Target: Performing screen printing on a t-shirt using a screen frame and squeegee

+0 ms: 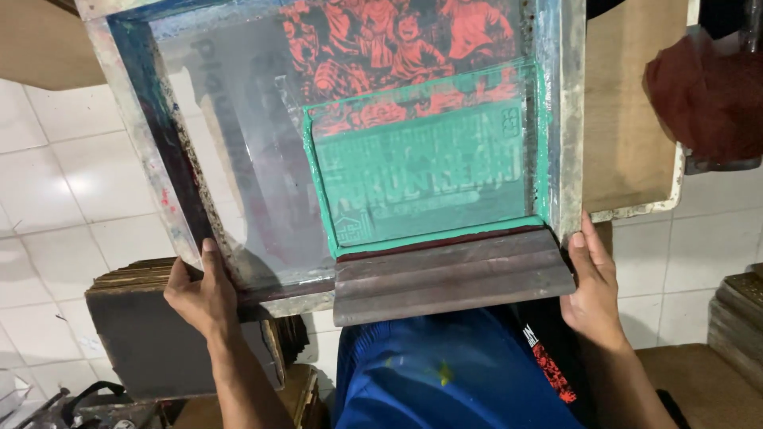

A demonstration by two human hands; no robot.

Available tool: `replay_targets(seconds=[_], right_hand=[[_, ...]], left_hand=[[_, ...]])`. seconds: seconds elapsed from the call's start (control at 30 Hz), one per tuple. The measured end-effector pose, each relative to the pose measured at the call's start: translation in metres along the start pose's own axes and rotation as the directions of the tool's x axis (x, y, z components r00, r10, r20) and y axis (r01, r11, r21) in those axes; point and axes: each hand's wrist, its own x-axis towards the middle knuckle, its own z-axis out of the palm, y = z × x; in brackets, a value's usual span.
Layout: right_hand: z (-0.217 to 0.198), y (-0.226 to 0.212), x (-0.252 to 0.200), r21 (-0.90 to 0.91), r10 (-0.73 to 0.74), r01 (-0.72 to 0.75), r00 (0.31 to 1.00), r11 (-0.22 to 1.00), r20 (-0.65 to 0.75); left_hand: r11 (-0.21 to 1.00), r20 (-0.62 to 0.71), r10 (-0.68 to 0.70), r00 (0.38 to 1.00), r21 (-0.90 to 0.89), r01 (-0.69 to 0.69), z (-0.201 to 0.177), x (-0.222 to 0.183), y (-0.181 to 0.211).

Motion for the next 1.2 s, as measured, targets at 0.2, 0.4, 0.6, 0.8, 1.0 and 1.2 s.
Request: replay_targets(seconds=[0.2, 0.4, 0.6, 0.8, 1.0, 1.2], right_hand=[[-0.013, -0.007, 0.009, -0.076, 0.232, -0.229, 0.972, 0.97, 0.043], [-0.013, -0.006, 0.009, -0.129, 0.211, -0.207, 0.977, 0.97, 0.015], [-0.015, -0.005, 0.009, -0.199, 0.155, -0.141, 0.986, 0.97, 0.055], [-0.016, 0.002, 0.01, -0.003, 0.192, -0.193, 0.98, 0.981, 0.051], [-0.006, -0.017, 0.007, -0.154, 0.144, -0.133, 0.988, 0.979, 0.063], [-0.014, -0.001, 0.01, -0.016, 0.196, -0.195, 0.978, 0.981, 0.073]], left_hand=[[0.983, 0.046, -0.181, 0.982, -0.025, 0.182, -0.006, -0.001, 0.044], [0.963, 0.015, -0.27, 0.963, 0.032, 0.269, -0.001, 0.002, 0.027], [0.986, 0.055, -0.16, 0.986, -0.034, 0.162, -0.003, -0.003, 0.035], [0.991, 0.061, -0.13, 0.99, -0.013, 0.131, -0.004, -0.002, 0.036], [0.995, 0.061, -0.098, 0.993, 0.008, 0.098, -0.003, -0.001, 0.028], [0.993, 0.079, -0.093, 0.993, -0.061, 0.098, -0.003, -0.005, 0.03]])
